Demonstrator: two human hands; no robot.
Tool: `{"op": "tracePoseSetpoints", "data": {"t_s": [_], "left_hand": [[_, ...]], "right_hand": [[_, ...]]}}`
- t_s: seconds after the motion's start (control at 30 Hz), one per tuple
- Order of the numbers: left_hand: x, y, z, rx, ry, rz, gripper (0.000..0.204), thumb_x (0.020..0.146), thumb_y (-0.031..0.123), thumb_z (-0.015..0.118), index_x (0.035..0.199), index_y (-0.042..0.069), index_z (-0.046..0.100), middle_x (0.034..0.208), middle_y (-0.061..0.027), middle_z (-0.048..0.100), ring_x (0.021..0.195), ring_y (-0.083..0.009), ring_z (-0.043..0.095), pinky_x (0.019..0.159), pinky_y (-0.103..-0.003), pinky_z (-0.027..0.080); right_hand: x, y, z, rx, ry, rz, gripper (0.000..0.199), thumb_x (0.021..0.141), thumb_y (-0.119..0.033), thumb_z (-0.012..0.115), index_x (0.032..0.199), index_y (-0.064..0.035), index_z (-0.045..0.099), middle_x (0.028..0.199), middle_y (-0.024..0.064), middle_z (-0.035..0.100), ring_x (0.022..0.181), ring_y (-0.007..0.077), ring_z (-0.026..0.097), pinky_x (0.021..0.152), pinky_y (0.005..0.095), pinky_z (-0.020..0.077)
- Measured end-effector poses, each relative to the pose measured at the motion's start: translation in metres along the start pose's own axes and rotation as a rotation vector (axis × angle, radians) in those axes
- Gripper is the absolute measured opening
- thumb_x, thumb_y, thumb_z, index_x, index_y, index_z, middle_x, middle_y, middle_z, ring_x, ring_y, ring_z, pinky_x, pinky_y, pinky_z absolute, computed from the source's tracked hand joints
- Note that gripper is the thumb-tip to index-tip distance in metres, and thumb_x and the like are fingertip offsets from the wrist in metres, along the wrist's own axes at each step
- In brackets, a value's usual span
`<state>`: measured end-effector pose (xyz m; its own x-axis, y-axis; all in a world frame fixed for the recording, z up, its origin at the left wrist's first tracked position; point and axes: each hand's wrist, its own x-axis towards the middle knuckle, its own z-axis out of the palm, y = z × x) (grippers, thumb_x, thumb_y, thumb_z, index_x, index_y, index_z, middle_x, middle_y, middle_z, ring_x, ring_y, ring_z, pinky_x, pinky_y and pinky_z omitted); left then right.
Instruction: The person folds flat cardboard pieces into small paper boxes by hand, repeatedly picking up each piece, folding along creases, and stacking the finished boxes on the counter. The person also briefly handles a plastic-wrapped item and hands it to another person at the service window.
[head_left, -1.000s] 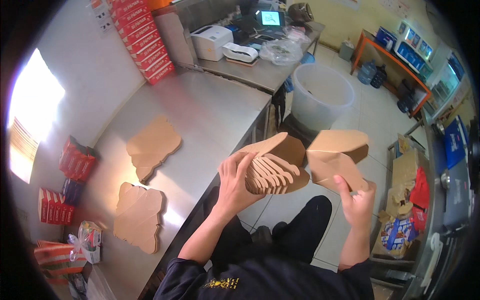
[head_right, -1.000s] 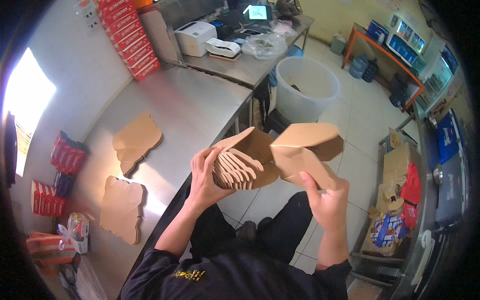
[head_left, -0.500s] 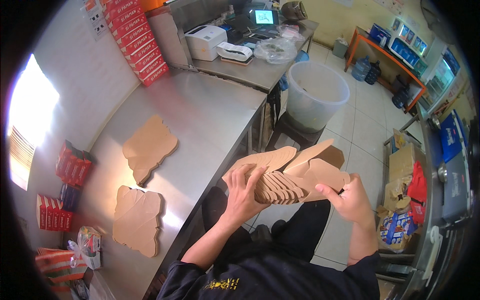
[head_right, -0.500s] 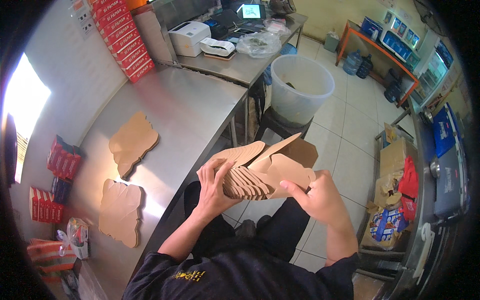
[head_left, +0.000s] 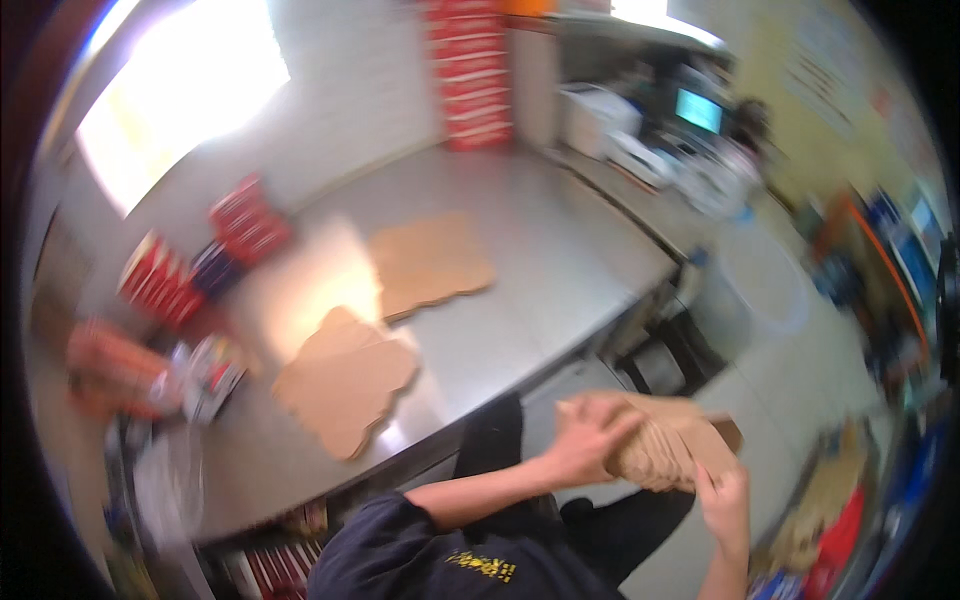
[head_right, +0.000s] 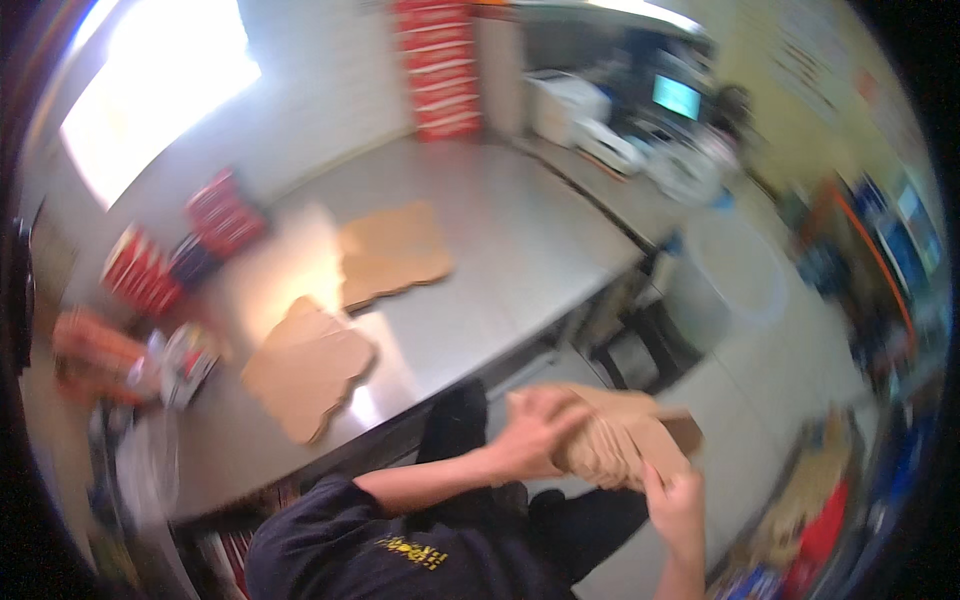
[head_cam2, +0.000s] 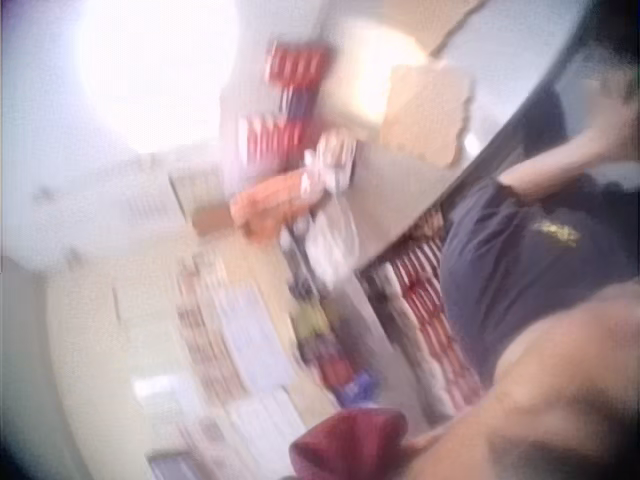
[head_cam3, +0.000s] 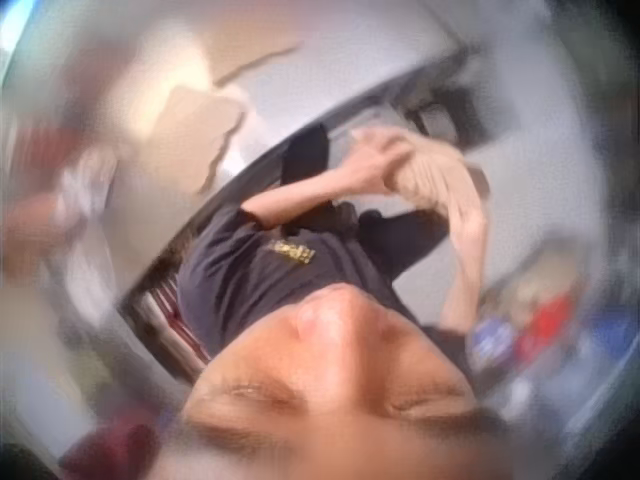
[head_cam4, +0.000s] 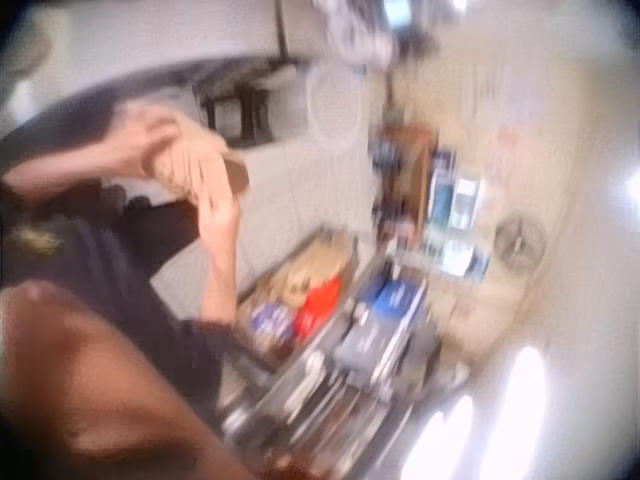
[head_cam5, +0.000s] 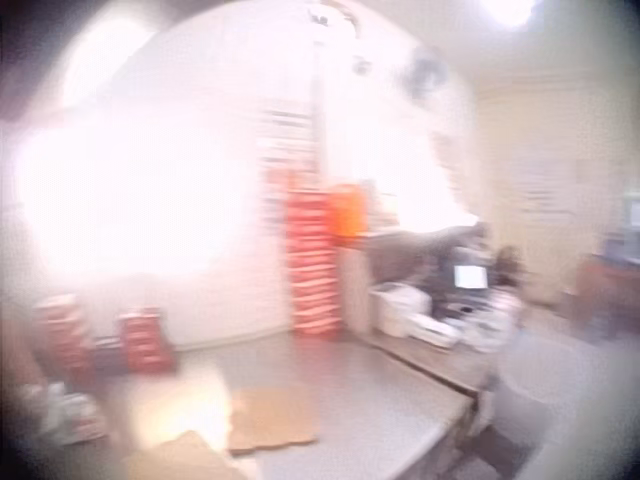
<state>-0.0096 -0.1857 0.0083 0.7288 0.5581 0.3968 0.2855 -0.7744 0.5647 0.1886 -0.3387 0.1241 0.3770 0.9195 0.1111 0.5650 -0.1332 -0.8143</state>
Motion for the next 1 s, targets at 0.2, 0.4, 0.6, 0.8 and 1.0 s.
{"op": "tracePoseSetpoints", "data": {"t_s": [0.2,0.4,0.6,0.8,1.0], "left_hand": [[-0.009,-0.005,0.012,-0.167,0.039,0.05,0.107,0.06,0.028,0.09,0.155,0.021,0.039,0.144,-0.018,0.044,0.141,-0.0388,0.039,0.116,-0.059,0.027],[-0.018,-0.008,0.006,-0.133,0.047,0.009,0.108,0.06,0.03,0.09,0.155,0.019,0.039,0.142,-0.0179,0.045,0.138,-0.0381,0.04,0.114,-0.057,0.028],[-0.038,-0.019,-0.007,-0.336,-0.287,0.032,0.118,0.055,0.039,0.094,0.156,0.018,0.038,0.139,-0.0164,0.046,0.132,-0.0377,0.045,0.109,-0.055,0.032],[-0.044,-0.015,-0.014,-0.445,-0.701,0.032,0.13,0.045,0.046,0.098,0.156,0.015,0.039,0.141,-0.0151,0.048,0.134,-0.039,0.048,0.108,-0.056,0.039],[-0.038,-0.039,0.039,-0.712,-0.851,0.065,0.124,0.05,0.049,0.101,0.151,0.005,0.046,0.141,-0.0198,0.055,0.134,-0.0377,0.053,0.112,-0.045,0.041]], "right_hand": [[-0.006,-0.028,-0.003,0.158,-0.063,0.155,0.034,0.104,-0.007,0.061,0.134,0.0084,0.062,0.125,0.0176,0.071,0.115,0.0238,0.068,0.1,0.0374,0.0529],[0.003,0.025,0.017,0.104,-0.221,0.218,0.049,0.103,-0.003,0.063,0.149,0.0054,0.049,0.145,0.0175,0.06,0.127,0.0226,0.059,0.106,0.0359,0.0488],[-0.002,0.01,0.023,0.262,-0.596,0.468,0.07,0.104,-0.007,0.063,0.163,-0.002,0.026,0.162,0.0154,0.042,0.144,0.0233,0.045,0.119,0.0369,0.0368],[0.004,0.011,0.059,0.213,-0.718,0.497,0.068,0.102,-0.011,0.064,0.16,-0.0027,0.03,0.16,0.0155,0.044,0.142,0.0242,0.047,0.118,0.0376,0.0378],[0.004,0.012,0.081,0.182,-0.79,0.478,0.066,0.1,-0.015,0.066,0.157,-0.0034,0.034,0.157,0.0156,0.046,0.139,0.0251,0.048,0.116,0.0384,0.0388]]}}
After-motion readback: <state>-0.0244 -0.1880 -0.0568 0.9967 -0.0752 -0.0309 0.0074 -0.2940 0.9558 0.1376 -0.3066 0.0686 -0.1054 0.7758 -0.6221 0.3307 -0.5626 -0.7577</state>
